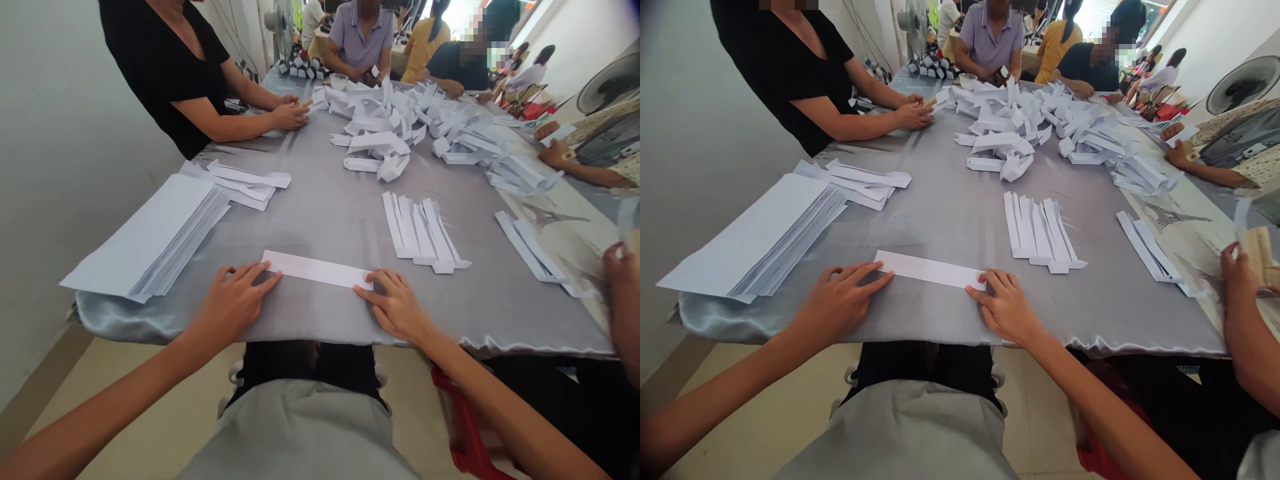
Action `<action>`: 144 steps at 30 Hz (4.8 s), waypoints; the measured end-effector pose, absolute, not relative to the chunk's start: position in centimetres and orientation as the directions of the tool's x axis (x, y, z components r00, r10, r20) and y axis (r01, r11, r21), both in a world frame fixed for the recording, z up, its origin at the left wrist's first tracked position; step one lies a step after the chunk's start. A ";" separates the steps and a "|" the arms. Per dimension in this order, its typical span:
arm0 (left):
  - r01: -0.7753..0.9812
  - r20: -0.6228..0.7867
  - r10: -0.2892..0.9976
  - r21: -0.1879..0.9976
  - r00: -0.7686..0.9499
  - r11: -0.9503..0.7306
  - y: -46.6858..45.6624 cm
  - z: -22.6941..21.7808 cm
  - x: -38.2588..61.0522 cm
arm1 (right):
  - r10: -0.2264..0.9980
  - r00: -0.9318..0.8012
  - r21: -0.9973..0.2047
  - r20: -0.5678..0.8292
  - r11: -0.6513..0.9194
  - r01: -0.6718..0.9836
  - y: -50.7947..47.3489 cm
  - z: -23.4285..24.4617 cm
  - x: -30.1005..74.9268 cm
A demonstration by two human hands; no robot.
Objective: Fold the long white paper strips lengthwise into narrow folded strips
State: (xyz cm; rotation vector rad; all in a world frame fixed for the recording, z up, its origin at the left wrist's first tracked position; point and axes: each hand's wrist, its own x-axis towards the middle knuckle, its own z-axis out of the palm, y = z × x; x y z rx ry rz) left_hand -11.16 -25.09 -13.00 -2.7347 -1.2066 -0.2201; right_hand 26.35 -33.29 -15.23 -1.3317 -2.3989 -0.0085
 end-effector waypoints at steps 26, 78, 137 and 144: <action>0.645 0.144 0.642 0.034 0.753 -0.764 -22.2 -13.3 -15.5 | 0.808 -0.475 -0.257 0.349 0.570 0.781 -35.0 -16.1 29.7; 0.626 0.298 0.646 0.174 0.702 -0.760 -23.1 -14.9 -2.2 | 0.878 -0.345 -0.079 0.333 0.390 0.917 -30.4 -11.8 19.6; 0.654 0.253 0.686 0.209 0.682 -0.727 -13.1 -14.7 0.1 | 0.970 -0.151 -0.783 0.191 0.243 0.572 -17.7 -14.3 20.8; 0.738 0.253 0.794 0.294 0.553 -0.608 -5.7 -14.6 3.6 | 0.962 0.022 -0.703 0.271 0.182 0.688 -10.0 -14.7 21.9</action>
